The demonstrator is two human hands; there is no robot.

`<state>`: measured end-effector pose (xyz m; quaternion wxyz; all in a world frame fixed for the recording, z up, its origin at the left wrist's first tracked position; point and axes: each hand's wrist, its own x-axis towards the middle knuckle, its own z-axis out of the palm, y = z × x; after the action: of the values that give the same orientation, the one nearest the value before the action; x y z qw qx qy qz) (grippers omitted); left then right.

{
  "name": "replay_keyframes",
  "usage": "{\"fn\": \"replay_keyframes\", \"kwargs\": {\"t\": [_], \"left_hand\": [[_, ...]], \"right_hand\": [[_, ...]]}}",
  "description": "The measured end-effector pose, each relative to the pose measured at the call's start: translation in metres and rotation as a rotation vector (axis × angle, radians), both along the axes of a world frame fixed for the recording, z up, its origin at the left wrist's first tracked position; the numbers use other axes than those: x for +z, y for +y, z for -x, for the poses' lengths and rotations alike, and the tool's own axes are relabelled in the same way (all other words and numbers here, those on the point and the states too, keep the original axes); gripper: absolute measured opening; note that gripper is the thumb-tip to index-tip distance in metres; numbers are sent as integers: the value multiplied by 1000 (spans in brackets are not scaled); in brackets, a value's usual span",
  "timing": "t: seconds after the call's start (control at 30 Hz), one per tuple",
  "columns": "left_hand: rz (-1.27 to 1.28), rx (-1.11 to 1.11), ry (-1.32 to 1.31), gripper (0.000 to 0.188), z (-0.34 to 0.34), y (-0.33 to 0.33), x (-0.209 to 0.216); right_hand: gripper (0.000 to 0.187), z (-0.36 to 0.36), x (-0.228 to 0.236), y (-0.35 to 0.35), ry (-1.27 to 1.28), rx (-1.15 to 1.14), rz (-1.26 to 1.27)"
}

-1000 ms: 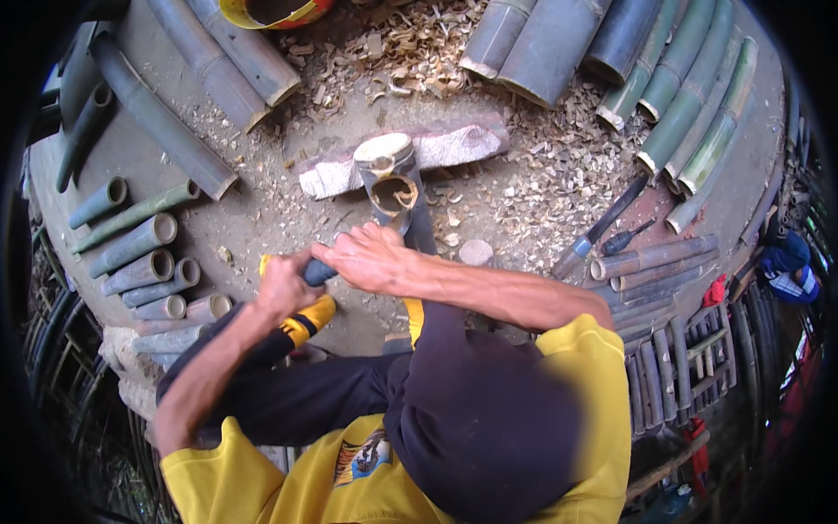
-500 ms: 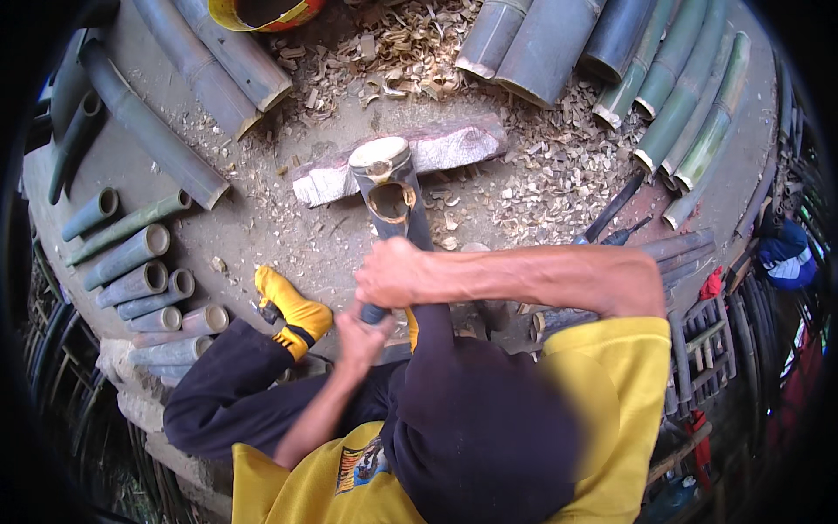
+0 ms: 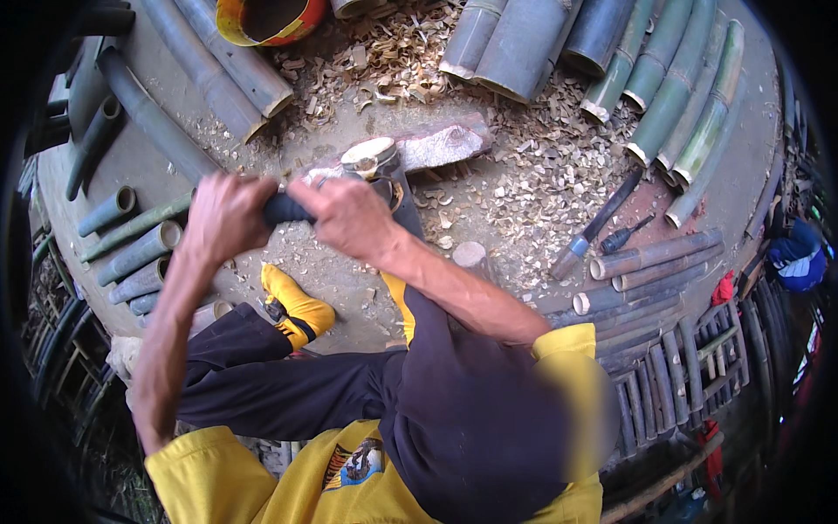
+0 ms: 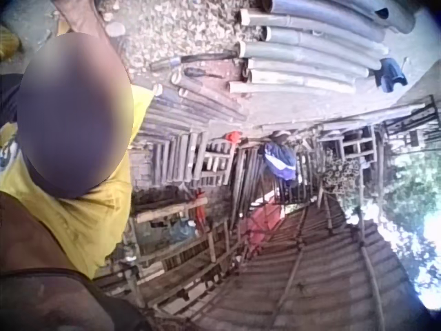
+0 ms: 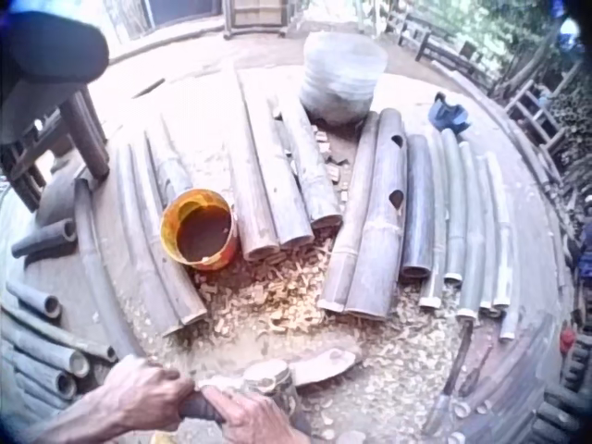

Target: The person carves out sections and drills holes into bamboo poles using a variety of hand tools including a mallet, a chisel, and a machete.

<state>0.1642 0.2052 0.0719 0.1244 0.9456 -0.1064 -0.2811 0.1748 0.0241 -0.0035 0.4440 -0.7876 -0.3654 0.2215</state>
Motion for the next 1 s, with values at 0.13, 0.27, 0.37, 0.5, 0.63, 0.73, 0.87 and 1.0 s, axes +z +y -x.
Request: {"fn": "replay_keyframes", "kwargs": {"t": [0.13,0.27,0.37,0.5,0.63,0.73,0.87,1.0], "left_hand": [[-96,-129,-27,12,-46,-21,15],[406,1134,2,38,169,-84,-75],[460,1295,298,31,167,-71,-56],[81,540,88,27,54,-5,-8],[401,1205,23,33,182,-82,-68],[227,817,78,30,111,-29,-42],[30,-201,-242,15,-27,15,-8],[74,-175,149,13,-25,29,-24]], "right_hand": [[29,-9,-8,-7,205,-164,-162],[14,-4,7,6,-63,843,381],[11,3,1,2,-254,808,131],[19,0,6,8,-112,428,141],[22,2,14,16,-22,967,392],[24,4,4,3,-90,559,327],[37,7,3,17,98,-259,-106],[38,16,-2,16,379,-67,-11]]}}
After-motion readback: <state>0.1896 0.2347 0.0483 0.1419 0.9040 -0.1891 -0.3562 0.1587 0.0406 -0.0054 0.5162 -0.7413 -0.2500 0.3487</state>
